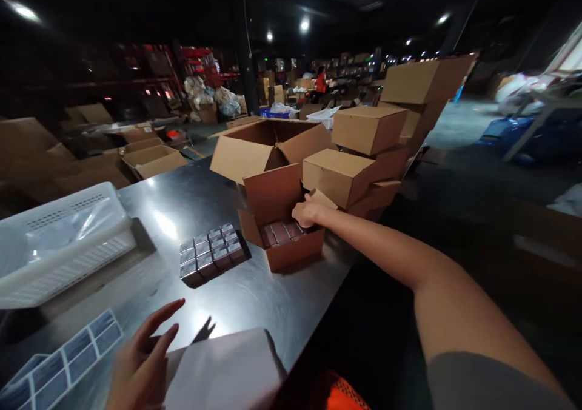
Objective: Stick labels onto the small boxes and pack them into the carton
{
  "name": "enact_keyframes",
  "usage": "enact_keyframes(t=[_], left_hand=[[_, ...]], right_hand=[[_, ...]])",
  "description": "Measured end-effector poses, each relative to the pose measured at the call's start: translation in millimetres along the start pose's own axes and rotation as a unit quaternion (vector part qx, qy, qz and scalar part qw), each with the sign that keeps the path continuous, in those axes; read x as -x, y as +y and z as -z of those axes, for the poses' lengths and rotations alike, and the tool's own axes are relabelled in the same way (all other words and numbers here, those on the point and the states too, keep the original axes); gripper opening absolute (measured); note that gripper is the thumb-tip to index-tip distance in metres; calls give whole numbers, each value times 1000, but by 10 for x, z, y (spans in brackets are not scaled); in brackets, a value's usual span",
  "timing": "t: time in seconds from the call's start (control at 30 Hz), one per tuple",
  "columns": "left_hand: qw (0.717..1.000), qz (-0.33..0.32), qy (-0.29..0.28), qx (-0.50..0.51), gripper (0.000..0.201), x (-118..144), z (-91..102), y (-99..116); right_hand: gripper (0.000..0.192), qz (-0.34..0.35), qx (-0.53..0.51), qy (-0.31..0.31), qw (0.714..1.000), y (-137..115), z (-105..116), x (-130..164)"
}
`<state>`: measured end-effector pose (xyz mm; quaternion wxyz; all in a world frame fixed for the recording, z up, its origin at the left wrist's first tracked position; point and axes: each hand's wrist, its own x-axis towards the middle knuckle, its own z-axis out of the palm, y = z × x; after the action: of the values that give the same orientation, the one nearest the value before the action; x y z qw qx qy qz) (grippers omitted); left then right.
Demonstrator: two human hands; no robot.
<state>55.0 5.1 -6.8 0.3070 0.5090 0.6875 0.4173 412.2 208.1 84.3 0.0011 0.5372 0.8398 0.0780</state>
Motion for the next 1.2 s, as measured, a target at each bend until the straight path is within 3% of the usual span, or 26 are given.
enact_keyframes(t=[0.1,0.17,0.23,0.3,0.37,0.47,0.53,0.63,0.73,0.83,0.93,1.03,1.13,1.2], left_hand=[[989,-35,104,-98,55,-42,52,-57],[976,-49,160,-142,50,-85,86,-99],[965,-71,212,-139,45,-112,101,-129],[956,-108,254,-98,40,-119,103,-145],[950,-156,265,-52,37,-130,111,-159],[931,-204,301,-34,36,-184,185,-180],[937,-162,300,-78,37,-227,279,-167],[944,-35,283,-167,37,-273,412,-116],[960,28,233,-151,40,-296,430,-85],[970,63,193,-134,54,-297,343,-73],[956,108,211,-174,60,-294,279,-74],[940,140,226,-213,58,-324,312,-109],[935,149,206,-248,57,-382,409,-179],[935,151,189,-259,55,-415,472,-227]], right_hand=[[29,-14,-6,-39,999,-323,208,46],[23,10,-22,-18,1000,-736,331,115],[30,84,-95,29,991,-1287,358,190],[45,210,-278,54,936,-1874,291,255],[62,295,-413,15,862,-2372,174,286],[65,309,-499,-83,805,-2792,-25,221],[57,281,-537,-108,788,-2848,-145,127],[43,214,-574,-93,785,-2727,-268,28],[39,144,-587,-76,793,-2587,-336,30],[22,122,-573,-56,809,-2571,-395,70],[4,187,-516,68,833,-2645,-450,117],[6,272,-451,169,833,-2723,-452,186],[6,371,-450,169,795,-2706,-369,235],[9,377,-511,166,754,-2613,-289,199]])
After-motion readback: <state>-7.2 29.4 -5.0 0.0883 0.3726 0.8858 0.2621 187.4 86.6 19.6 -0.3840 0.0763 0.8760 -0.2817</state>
